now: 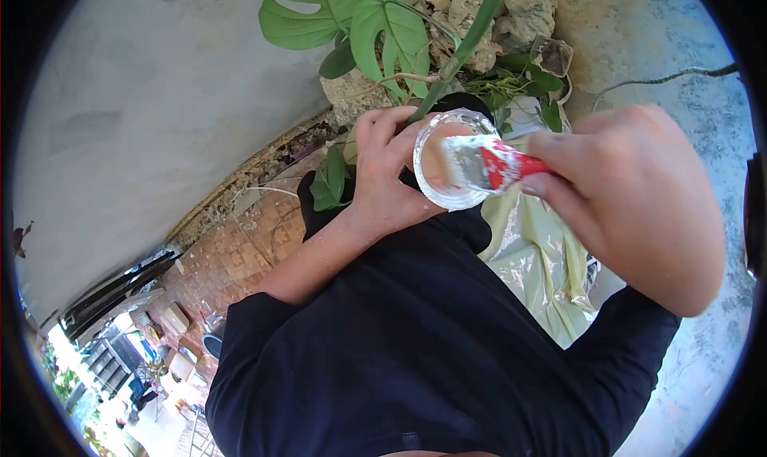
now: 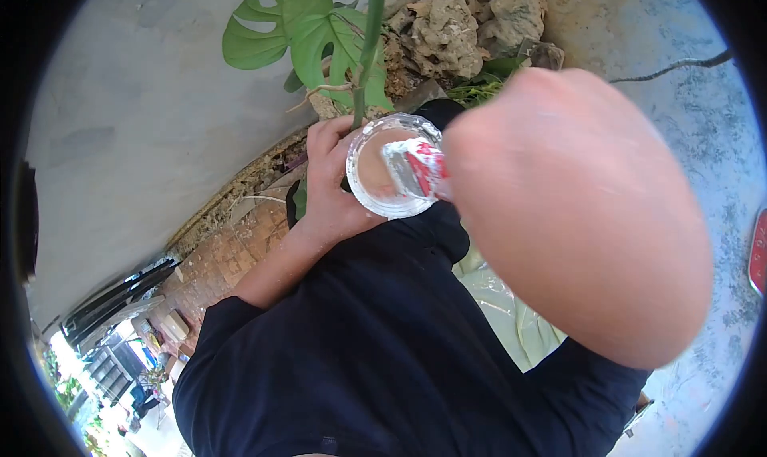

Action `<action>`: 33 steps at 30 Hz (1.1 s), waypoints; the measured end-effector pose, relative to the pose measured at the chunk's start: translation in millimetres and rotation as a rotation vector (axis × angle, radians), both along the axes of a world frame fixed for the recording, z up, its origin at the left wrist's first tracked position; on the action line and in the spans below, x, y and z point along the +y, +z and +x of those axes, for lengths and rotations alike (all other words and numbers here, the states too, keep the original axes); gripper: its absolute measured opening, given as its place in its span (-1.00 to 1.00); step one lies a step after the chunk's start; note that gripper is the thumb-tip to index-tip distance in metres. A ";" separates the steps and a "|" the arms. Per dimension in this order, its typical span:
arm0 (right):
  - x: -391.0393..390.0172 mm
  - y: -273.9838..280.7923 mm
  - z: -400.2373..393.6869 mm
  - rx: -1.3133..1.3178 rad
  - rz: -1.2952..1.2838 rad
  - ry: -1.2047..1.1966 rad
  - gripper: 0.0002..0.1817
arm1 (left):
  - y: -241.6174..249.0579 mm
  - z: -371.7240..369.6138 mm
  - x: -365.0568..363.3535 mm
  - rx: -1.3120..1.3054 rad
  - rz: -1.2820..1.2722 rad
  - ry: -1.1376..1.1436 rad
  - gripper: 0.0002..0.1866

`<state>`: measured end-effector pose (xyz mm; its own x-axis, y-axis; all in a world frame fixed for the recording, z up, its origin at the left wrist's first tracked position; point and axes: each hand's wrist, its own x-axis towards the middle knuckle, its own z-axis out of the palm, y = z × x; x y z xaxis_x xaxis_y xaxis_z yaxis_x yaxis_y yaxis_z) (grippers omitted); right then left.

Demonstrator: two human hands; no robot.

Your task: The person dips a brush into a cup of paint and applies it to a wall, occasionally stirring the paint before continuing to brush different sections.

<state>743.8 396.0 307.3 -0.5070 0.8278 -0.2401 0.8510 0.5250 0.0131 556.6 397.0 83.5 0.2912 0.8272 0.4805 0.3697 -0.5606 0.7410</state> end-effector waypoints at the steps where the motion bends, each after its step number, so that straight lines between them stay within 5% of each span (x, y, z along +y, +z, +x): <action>1: 4.4 -5.3 -3.6 -0.014 -0.061 0.006 -0.81 | 0.3 -0.1 -1.0 0.002 0.001 -0.003 -0.22; 9: 4.9 -40.8 -7.8 0.177 -0.119 0.029 -0.80 | 1.5 -0.9 -6.3 0.021 -0.002 -0.009 -0.23; 18: 11.3 -52.8 12.0 0.080 -0.222 -0.138 -0.80 | 2.0 -2.3 -5.2 0.052 0.026 0.003 -0.22; 23: 8.7 -43.4 54.4 0.534 -0.257 -0.264 -0.79 | -1.2 -5.0 -0.8 0.073 0.014 0.025 -0.24; 33: -7.8 -58.1 116.3 0.944 -0.494 -0.641 -0.74 | -6.2 -1.7 7.4 -0.001 -0.018 0.036 -0.23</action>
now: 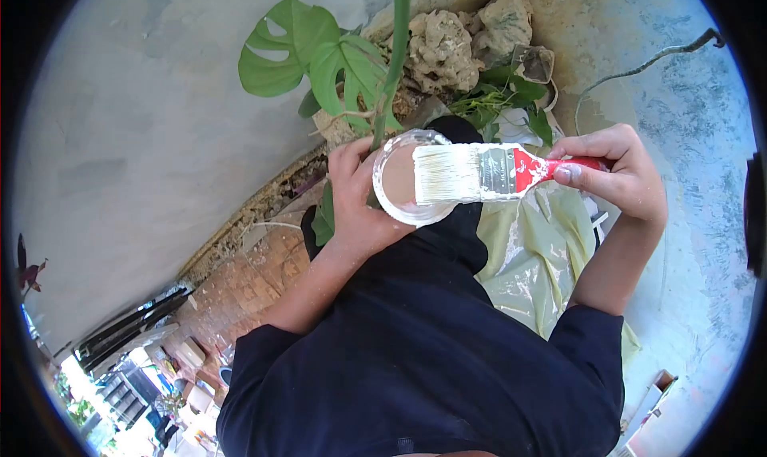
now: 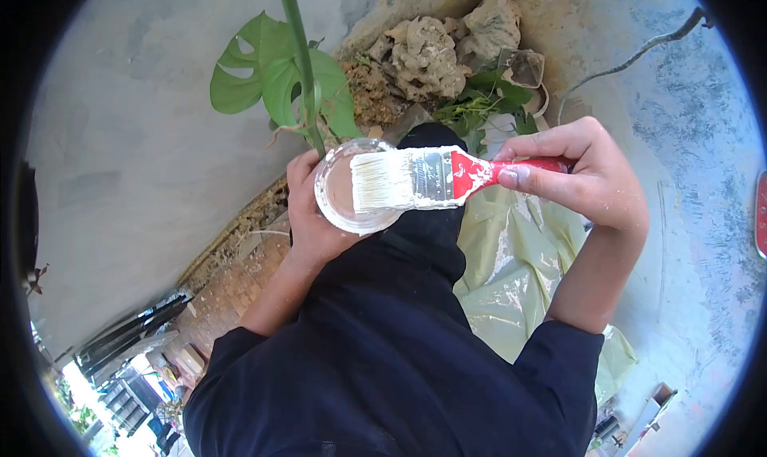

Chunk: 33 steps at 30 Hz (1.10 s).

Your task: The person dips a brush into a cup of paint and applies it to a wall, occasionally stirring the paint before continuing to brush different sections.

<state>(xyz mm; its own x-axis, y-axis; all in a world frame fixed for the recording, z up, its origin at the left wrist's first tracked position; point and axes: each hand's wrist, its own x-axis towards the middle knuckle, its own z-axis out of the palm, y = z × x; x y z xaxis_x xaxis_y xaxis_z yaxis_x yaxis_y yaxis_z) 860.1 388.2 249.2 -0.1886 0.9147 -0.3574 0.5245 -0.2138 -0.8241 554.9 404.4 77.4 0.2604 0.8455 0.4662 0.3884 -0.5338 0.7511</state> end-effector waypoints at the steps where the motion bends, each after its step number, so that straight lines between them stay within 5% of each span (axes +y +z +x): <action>1: -1.5 -5.3 4.3 0.026 0.003 -0.017 -0.74 | 0.4 -0.1 0.9 -0.006 -0.001 -0.004 -0.22; 8: -4.8 -67.2 29.1 0.273 0.095 -0.118 -0.72 | -13.9 -8.3 1.2 -0.051 -0.086 0.019 -0.21; 12: 1.4 -114.4 34.4 0.440 0.121 -0.203 -0.72 | -13.9 -19.8 -2.5 0.088 -0.028 -0.023 -0.03; 15: 14.3 -143.6 32.0 0.501 0.111 -0.333 -0.73 | -9.8 -17.2 -10.7 -0.075 -0.157 0.027 -0.28; 23: 123.2 -229.7 5.4 0.684 0.349 -0.755 -0.70 | -6.0 -20.4 -16.1 -0.069 -0.211 0.025 -0.31; 27: 203.3 -246.2 -1.3 0.599 0.588 -0.845 -0.63 | -6.3 -20.0 -16.6 -0.075 -0.200 0.023 -0.29; 33: 291.6 -195.2 -8.7 0.498 0.880 -0.881 -0.56 | -7.0 -18.5 -22.2 -0.117 -0.256 0.041 -0.32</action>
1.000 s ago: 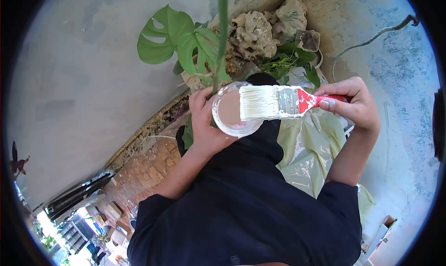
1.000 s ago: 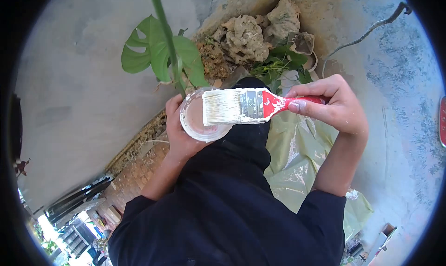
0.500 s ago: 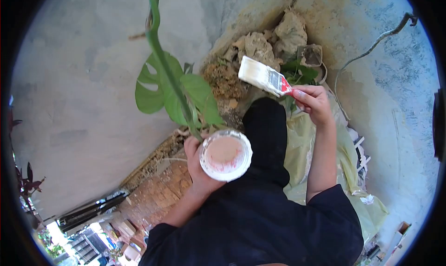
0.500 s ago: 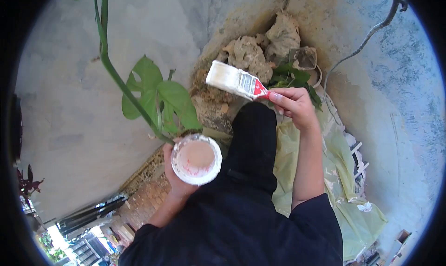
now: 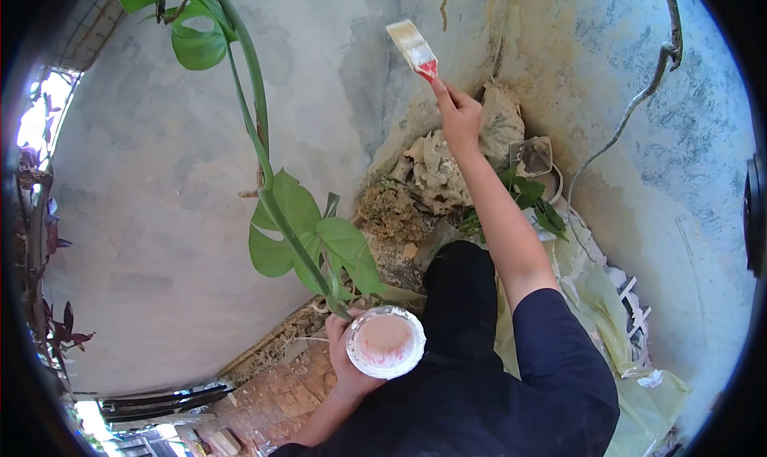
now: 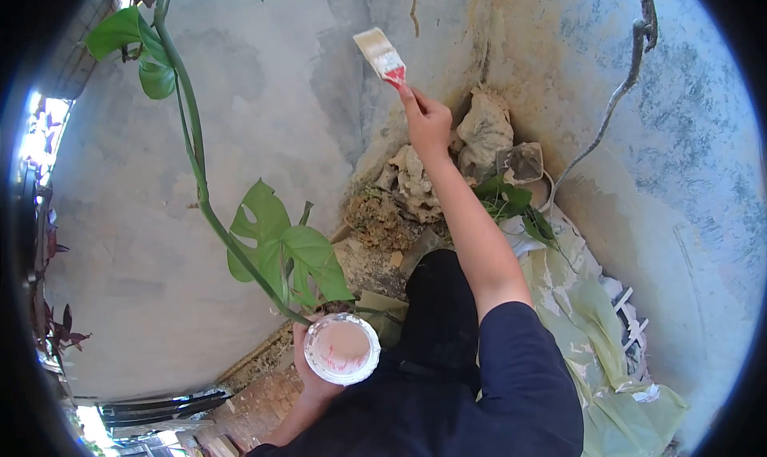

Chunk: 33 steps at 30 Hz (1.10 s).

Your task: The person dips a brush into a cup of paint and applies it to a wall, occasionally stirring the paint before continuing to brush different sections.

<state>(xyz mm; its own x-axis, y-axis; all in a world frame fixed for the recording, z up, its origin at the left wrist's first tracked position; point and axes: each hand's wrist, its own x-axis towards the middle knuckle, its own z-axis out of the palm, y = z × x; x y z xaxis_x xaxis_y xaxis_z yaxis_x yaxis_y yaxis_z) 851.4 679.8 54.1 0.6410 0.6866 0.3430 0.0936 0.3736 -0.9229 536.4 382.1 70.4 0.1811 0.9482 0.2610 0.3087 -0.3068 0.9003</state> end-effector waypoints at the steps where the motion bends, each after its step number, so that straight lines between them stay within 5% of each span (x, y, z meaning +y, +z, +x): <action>1: 11.0 7.4 0.2 -0.026 0.037 -0.016 -0.55 | -0.2 -0.3 -0.8 0.002 -0.008 0.004 -0.33; 11: -15.1 -31.3 8.8 -0.531 -0.592 -0.086 -0.61 | -5.5 -4.6 -4.2 0.039 -0.016 -0.002 -0.32; 16: -3.0 41.8 25.3 -0.654 -0.676 -0.017 -0.61 | -1.4 -2.7 -3.9 0.069 0.034 0.007 -0.33; 23: 4.9 177.0 44.8 -0.536 -0.352 -0.074 -0.59 | -2.2 -3.5 -0.9 0.084 0.071 -0.001 -0.32; 27: 10.6 167.8 46.9 -0.508 -0.239 -0.103 -0.54 | -2.2 -1.0 0.8 0.105 0.067 0.009 -0.33; 33: 3.6 22.8 23.9 -0.603 -0.583 -0.037 -0.53 | -2.7 1.6 2.2 0.100 0.039 -0.011 -0.31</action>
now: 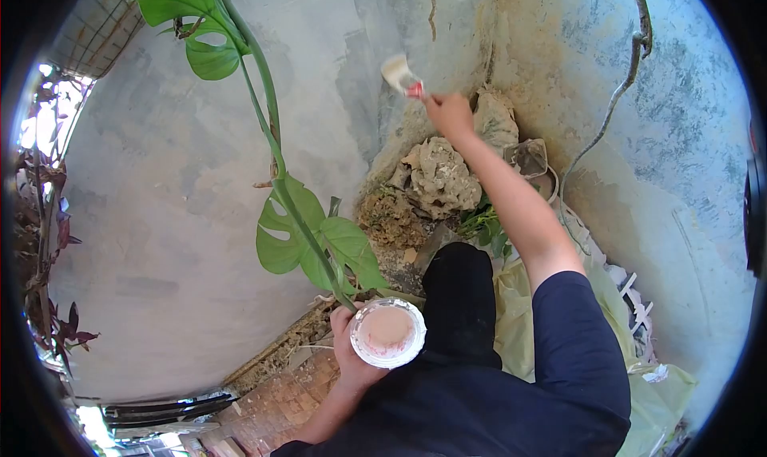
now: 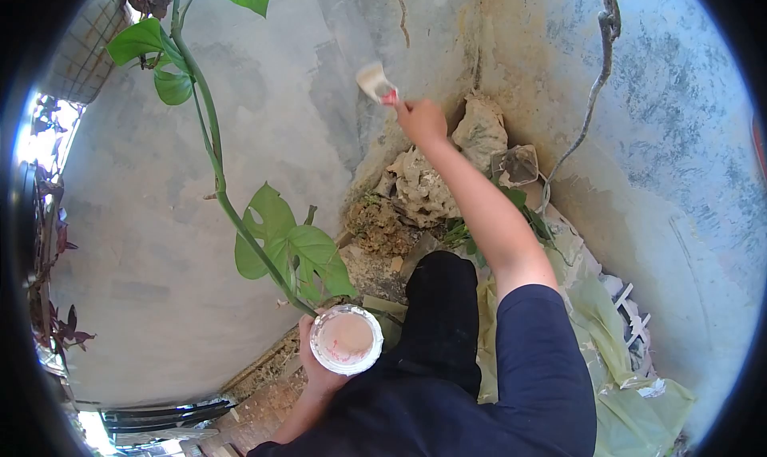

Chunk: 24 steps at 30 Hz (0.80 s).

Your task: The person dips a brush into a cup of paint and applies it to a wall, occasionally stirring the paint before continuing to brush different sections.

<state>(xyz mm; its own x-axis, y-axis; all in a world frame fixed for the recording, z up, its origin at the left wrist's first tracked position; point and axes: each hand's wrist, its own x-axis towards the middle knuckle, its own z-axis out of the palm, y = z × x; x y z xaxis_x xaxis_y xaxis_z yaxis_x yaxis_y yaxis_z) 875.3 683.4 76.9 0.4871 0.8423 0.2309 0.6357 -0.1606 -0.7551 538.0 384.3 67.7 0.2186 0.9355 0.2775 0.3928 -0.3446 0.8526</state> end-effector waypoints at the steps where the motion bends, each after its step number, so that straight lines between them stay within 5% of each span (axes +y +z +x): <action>1: 0.6 -17.0 0.2 -0.004 -0.067 -0.014 -0.53 | 0.1 -0.2 0.1 -0.003 -0.010 -0.003 -0.31; 6: 12.0 -23.0 12.3 -0.107 -0.262 -0.036 -0.48 | 3.3 -1.3 0.4 0.001 -0.017 -0.024 -0.30; 11: 15.5 128.7 22.8 -0.032 -0.057 0.033 -0.51 | -4.4 -4.4 -2.8 -0.044 -0.042 -0.010 -0.31; 15: 2.4 196.4 22.4 0.006 0.290 0.037 -0.54 | -0.3 -2.5 -3.1 -0.061 -0.040 -0.025 -0.32; 18: 8.2 181.3 15.7 0.038 0.455 0.038 -0.52 | 0.3 -2.2 -3.8 -0.061 -0.045 -0.027 -0.32; 24: 10.4 66.4 -14.7 0.041 0.123 0.084 -0.40 | -0.5 -3.8 -6.7 -0.029 -0.027 -0.010 -0.31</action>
